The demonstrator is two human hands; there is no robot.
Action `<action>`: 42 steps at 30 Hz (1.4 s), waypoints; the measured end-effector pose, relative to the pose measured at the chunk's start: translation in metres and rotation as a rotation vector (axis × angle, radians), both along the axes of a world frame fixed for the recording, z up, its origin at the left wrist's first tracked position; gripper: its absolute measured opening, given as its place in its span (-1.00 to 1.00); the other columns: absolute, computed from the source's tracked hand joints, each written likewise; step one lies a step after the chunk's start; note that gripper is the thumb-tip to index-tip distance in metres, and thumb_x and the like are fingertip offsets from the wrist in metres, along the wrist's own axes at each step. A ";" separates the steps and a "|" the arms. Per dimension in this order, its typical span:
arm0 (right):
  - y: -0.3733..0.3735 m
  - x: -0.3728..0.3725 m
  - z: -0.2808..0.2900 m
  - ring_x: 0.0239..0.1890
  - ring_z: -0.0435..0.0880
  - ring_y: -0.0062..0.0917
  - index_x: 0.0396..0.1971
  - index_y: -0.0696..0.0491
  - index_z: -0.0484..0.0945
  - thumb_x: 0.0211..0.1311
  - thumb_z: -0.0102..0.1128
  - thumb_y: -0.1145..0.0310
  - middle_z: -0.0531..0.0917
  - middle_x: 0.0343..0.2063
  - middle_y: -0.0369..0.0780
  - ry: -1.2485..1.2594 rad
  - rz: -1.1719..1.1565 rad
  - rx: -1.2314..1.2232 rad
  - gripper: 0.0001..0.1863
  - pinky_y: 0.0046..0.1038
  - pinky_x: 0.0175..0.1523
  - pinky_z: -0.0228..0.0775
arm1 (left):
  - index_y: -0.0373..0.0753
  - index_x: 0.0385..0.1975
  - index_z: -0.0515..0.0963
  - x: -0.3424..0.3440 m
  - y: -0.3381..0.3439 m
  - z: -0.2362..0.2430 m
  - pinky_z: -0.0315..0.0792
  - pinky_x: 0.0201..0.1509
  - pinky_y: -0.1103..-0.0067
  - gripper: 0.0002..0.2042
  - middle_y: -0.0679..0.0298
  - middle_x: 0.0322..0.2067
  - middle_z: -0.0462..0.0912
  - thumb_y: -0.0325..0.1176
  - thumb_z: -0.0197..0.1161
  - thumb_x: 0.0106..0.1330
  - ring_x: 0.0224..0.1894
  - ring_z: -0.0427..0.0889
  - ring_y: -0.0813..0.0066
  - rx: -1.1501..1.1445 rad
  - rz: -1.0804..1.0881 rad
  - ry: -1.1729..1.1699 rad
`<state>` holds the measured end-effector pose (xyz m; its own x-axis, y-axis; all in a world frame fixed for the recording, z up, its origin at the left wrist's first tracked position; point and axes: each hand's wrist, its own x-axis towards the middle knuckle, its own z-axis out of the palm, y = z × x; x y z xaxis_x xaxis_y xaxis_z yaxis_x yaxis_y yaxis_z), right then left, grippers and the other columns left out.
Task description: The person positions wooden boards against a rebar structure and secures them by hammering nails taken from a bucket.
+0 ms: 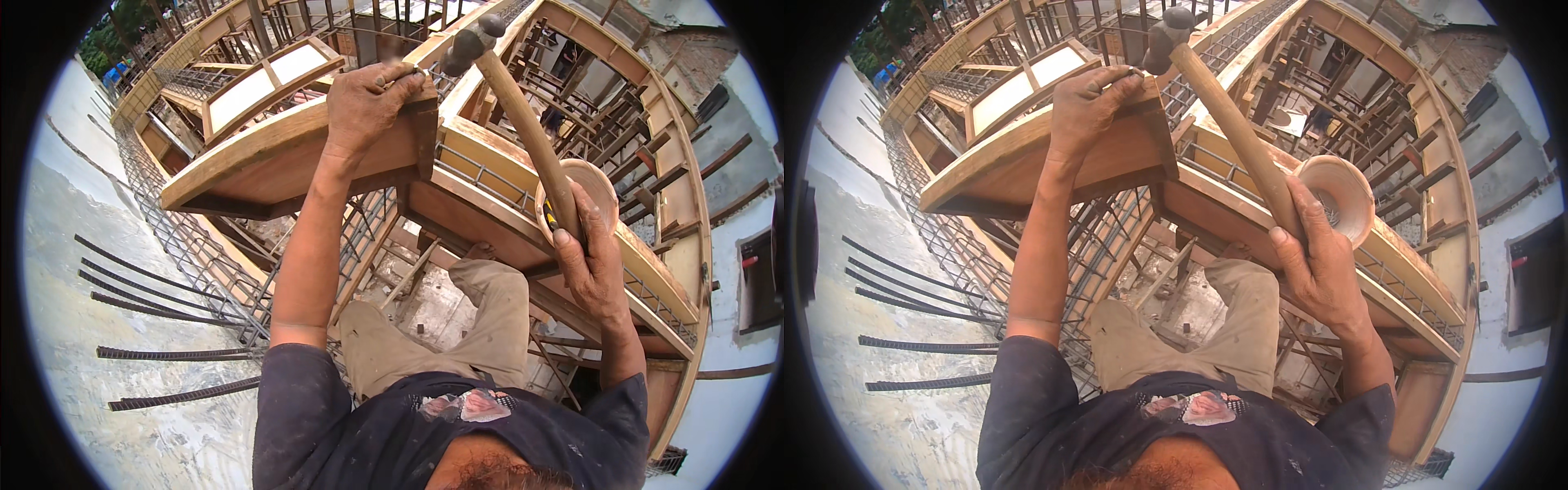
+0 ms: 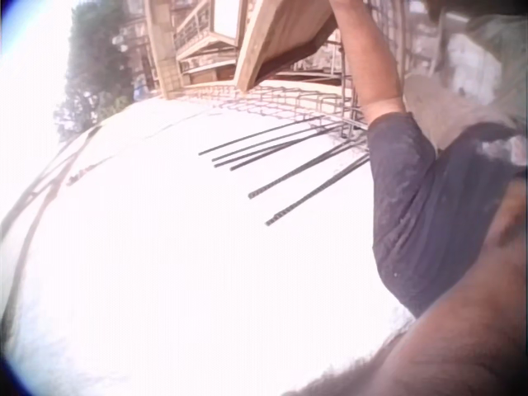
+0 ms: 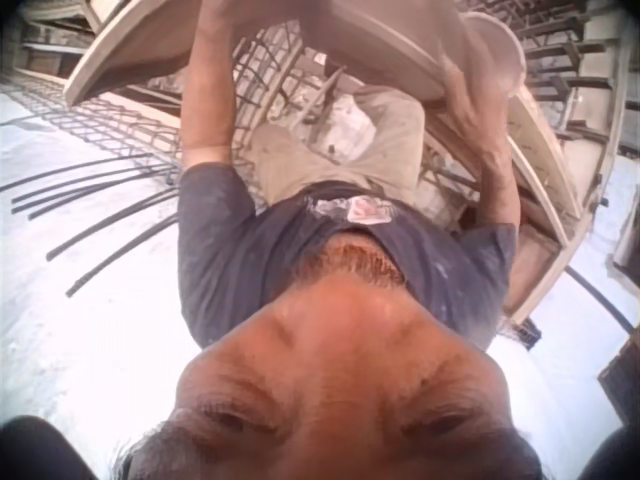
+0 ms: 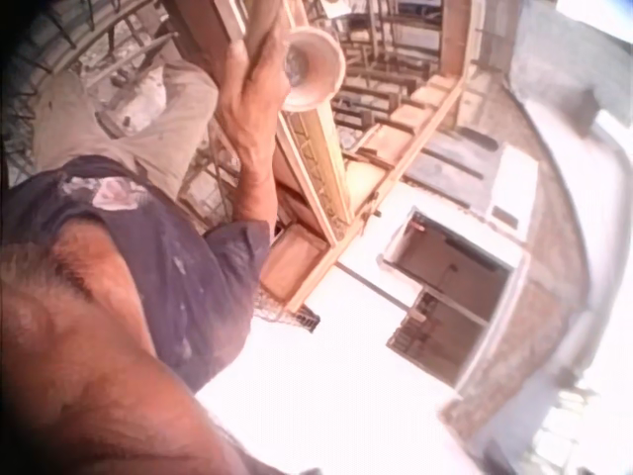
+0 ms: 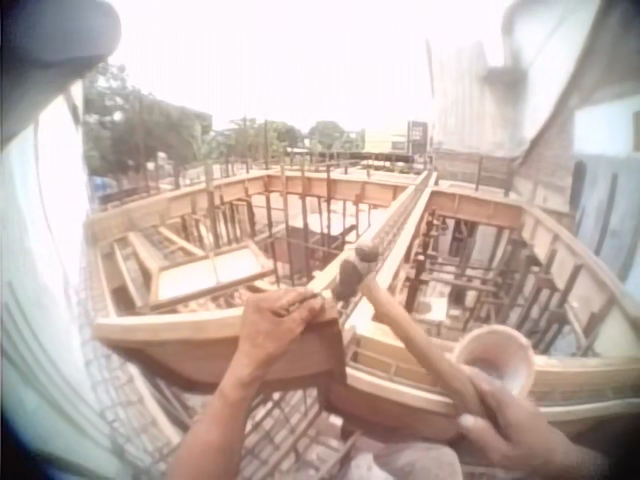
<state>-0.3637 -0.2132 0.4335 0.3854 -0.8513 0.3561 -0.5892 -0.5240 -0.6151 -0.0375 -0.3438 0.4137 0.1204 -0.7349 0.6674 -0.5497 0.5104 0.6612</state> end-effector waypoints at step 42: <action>-0.021 0.014 0.071 0.18 0.60 -0.20 0.45 -0.02 0.21 0.47 0.03 0.33 0.56 0.18 0.04 0.168 0.033 -0.024 -0.42 -0.32 0.20 0.42 | -0.25 -0.27 0.74 -0.008 -0.005 -0.006 0.58 -0.21 0.52 -0.73 0.16 -0.34 0.77 -0.16 0.40 0.23 -0.31 0.75 0.32 -0.189 0.117 -0.159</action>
<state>-0.3497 -0.2346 0.5042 0.4691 -0.8291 0.3041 -0.6649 -0.5582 -0.4963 -0.0452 -0.3489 0.4081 0.0801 -0.5829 0.8086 -0.7015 0.5433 0.4611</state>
